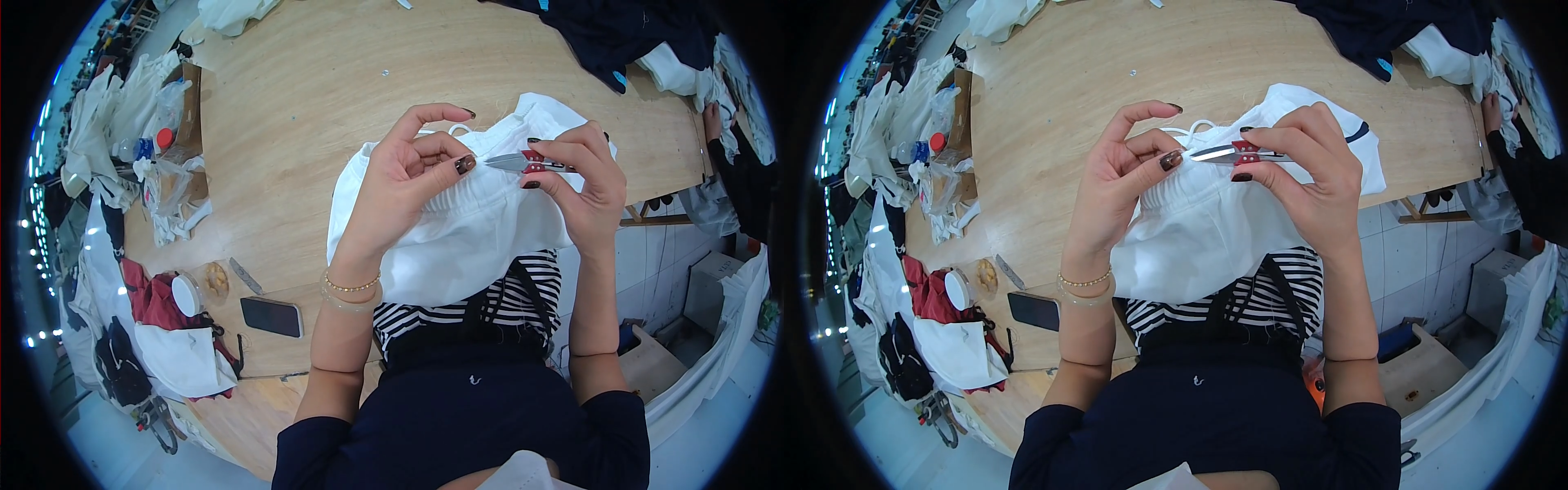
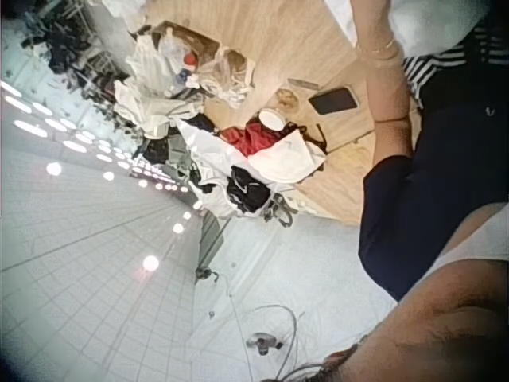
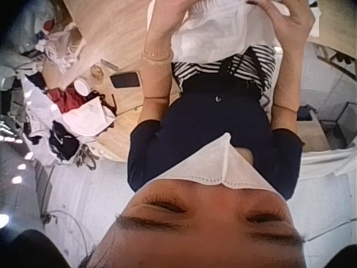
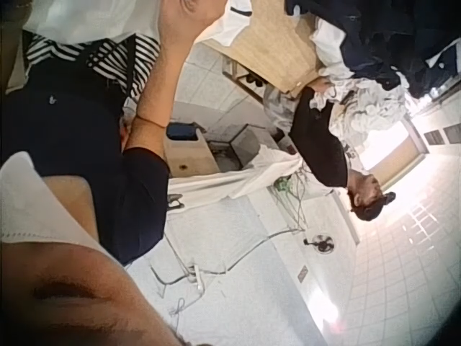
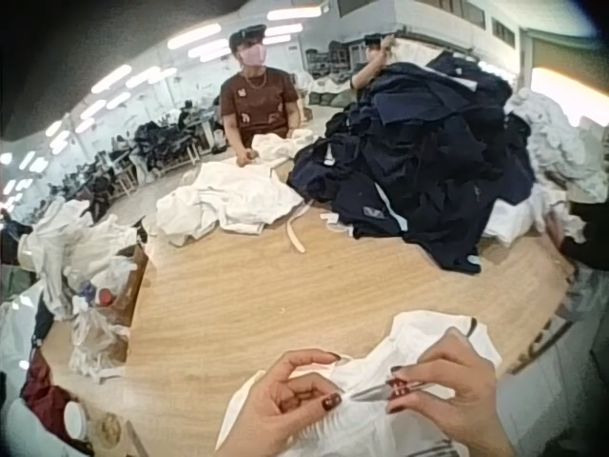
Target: Trimming loose threads from white athletic shorts using a small pair of snips.
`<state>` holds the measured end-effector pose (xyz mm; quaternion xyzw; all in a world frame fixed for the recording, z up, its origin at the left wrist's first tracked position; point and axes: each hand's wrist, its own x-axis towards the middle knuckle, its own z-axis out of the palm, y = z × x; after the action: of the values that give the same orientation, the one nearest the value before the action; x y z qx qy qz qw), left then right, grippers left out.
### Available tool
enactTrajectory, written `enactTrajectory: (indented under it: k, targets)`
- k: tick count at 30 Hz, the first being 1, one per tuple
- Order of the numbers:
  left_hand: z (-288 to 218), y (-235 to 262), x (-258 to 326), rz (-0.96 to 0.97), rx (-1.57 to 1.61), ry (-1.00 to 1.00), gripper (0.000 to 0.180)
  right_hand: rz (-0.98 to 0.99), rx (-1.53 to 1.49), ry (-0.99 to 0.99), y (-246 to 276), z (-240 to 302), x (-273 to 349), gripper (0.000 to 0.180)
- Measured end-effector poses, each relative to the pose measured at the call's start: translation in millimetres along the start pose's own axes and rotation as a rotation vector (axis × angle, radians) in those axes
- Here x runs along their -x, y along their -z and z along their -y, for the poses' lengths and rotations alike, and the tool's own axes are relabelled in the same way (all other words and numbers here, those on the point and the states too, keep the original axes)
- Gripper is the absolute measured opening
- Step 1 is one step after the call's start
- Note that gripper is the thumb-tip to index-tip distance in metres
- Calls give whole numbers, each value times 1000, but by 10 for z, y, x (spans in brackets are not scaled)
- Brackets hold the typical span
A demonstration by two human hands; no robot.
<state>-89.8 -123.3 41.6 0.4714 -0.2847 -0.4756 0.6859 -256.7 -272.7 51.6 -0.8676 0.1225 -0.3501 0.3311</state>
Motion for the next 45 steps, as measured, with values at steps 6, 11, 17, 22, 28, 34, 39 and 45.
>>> enactTrajectory:
  k: [6,11,17,22,28,34,39,45]
  targets:
    - [-18,-9,8,-5,-16,6,38,-2,13,16,-3,42,-62,31]
    - [-6,-6,-2,-7,-4,-1,38,17,47,31,41,7,-71,32]
    - [-5,-1,-7,-1,-11,8,37,33,33,30,31,20,-83,30]
    - [-12,11,-3,6,-13,15,37,46,29,37,-3,23,-105,27]
    - [-73,2,8,-21,9,63,37,-6,49,18,24,6,-124,29]
    - [-95,2,12,-17,-7,56,36,29,109,92,53,11,-168,29]
    - [-96,4,15,-3,-33,49,35,67,117,113,52,30,-182,27]
    - [-72,-12,5,-2,-48,57,38,-89,-449,-255,-58,57,-156,26]
